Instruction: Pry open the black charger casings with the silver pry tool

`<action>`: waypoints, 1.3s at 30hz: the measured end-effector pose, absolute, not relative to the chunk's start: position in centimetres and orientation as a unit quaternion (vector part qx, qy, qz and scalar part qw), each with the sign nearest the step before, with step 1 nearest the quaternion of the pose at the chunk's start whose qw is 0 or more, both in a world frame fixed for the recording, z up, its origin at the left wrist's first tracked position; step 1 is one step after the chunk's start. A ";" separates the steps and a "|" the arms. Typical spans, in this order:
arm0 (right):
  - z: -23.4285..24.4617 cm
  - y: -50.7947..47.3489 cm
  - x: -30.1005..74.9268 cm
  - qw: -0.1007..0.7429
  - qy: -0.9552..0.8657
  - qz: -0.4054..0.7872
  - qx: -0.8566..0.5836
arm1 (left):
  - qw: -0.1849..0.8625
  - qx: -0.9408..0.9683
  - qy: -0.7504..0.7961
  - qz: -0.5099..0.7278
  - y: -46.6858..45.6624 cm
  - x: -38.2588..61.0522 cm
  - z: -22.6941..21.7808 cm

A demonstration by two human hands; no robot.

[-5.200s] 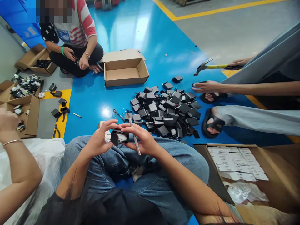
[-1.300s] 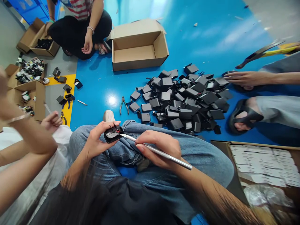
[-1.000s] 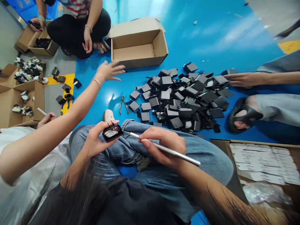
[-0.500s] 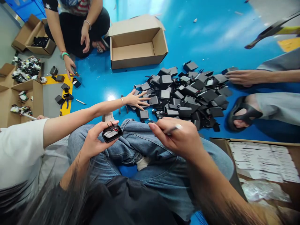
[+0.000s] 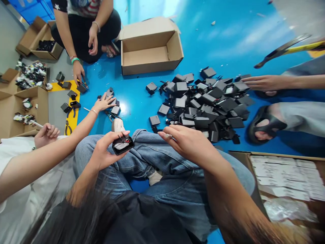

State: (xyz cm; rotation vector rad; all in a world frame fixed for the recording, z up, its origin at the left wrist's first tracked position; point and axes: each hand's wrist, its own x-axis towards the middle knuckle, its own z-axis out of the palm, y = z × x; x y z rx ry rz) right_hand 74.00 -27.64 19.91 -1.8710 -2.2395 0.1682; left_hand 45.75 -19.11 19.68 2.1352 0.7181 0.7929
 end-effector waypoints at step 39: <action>19.2 -27.2 73.4 0.043 -0.754 0.170 -0.634 | 0.489 0.729 0.366 0.310 -19.2 45.4 18.3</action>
